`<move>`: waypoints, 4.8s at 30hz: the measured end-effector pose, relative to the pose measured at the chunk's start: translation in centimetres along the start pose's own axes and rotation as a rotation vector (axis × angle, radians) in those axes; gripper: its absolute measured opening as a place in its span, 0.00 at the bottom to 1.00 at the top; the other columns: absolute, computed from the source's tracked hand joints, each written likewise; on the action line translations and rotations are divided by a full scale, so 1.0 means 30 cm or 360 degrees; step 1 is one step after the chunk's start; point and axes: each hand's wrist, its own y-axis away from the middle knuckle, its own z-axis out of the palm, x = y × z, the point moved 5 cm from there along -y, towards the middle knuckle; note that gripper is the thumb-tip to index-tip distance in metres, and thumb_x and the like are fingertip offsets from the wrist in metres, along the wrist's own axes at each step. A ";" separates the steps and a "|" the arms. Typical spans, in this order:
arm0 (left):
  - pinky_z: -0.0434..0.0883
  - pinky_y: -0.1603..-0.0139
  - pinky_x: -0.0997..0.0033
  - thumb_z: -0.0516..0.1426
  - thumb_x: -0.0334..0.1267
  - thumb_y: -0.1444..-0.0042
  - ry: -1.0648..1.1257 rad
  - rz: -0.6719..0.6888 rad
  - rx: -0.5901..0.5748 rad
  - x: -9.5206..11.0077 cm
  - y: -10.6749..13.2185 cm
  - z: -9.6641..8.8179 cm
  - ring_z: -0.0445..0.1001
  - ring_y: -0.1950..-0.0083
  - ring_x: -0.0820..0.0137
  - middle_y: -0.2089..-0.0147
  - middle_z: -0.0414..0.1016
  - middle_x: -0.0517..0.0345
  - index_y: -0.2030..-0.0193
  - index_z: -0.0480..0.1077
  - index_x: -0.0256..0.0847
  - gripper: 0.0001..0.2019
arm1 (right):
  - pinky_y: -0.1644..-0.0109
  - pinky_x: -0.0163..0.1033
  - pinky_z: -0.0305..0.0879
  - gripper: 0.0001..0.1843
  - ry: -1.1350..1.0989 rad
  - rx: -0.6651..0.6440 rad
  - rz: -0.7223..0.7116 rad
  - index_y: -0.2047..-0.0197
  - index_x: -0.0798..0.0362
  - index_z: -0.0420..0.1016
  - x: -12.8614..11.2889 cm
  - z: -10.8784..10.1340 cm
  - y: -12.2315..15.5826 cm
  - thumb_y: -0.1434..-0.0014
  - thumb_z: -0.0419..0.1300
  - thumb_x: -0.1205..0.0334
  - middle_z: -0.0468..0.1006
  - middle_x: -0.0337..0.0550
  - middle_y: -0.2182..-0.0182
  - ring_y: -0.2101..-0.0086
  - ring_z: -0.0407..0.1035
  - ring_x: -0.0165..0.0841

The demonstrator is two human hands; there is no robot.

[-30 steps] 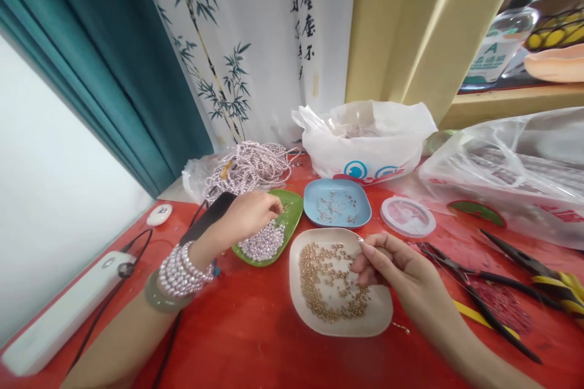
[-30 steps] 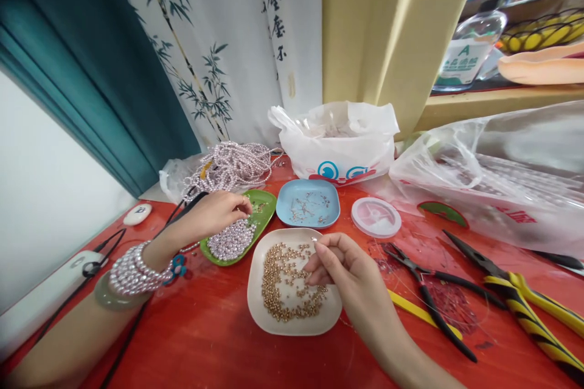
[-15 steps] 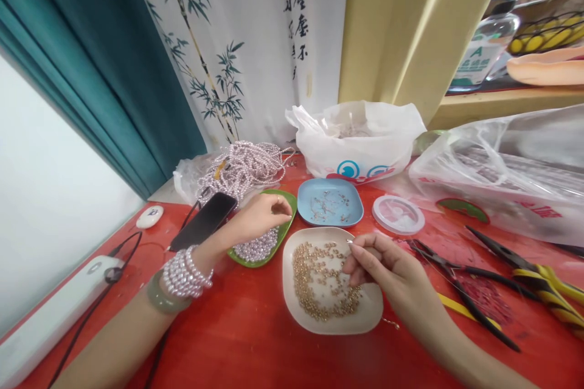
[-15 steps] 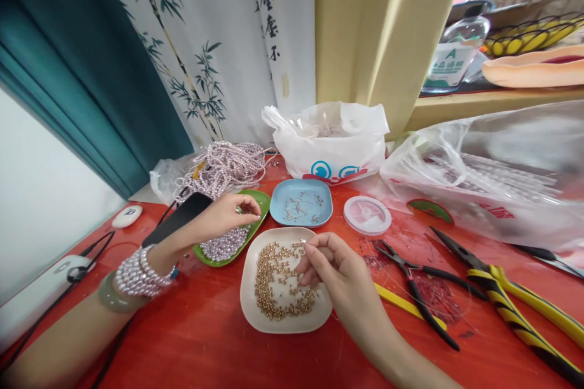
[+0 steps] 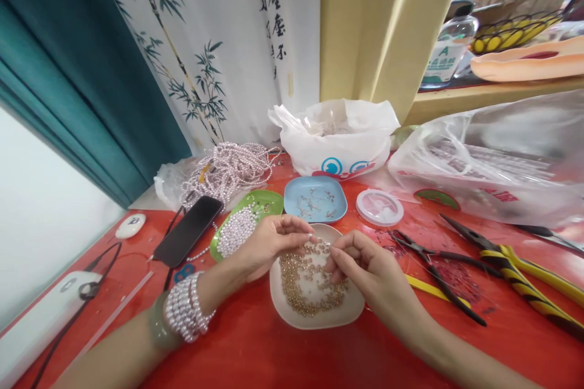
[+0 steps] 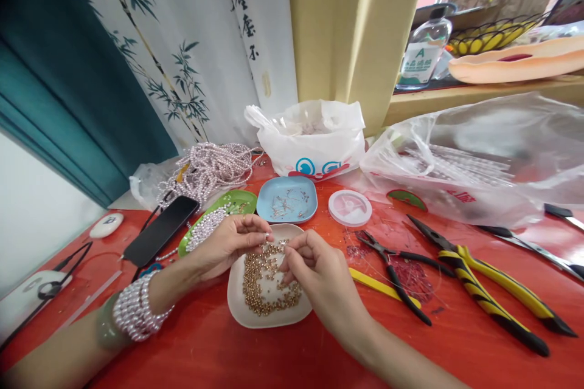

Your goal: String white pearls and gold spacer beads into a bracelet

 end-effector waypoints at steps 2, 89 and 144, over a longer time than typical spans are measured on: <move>0.66 0.70 0.79 0.63 0.31 0.58 0.0025 0.0009 -0.0003 -0.002 -0.001 -0.001 0.70 0.69 0.77 0.71 0.74 0.57 0.71 0.72 0.35 0.06 | 0.76 0.31 0.64 0.07 0.0006 -0.0005 0.0001 0.74 0.52 0.61 0.002 0.001 0.001 0.46 0.51 0.61 0.72 0.35 0.81 0.80 0.68 0.26; 0.63 0.74 0.82 0.59 0.31 0.55 0.0058 0.0060 0.0012 -0.016 -0.003 0.039 0.64 0.73 0.80 0.71 0.66 0.58 0.71 0.69 0.32 0.04 | 0.74 0.33 0.66 0.09 -0.0209 -0.0106 -0.0088 0.69 0.52 0.57 0.011 0.003 0.001 0.40 0.48 0.57 0.75 0.38 0.75 0.79 0.70 0.26; 0.66 0.76 0.84 0.64 0.29 0.61 0.0374 -0.0009 0.0208 -0.027 -0.002 0.023 0.67 0.77 0.82 0.74 0.69 0.61 0.73 0.71 0.31 0.07 | 0.76 0.33 0.66 0.08 -0.0041 -0.0038 -0.0059 0.71 0.51 0.57 0.018 0.008 -0.011 0.41 0.48 0.58 0.74 0.38 0.77 0.80 0.70 0.27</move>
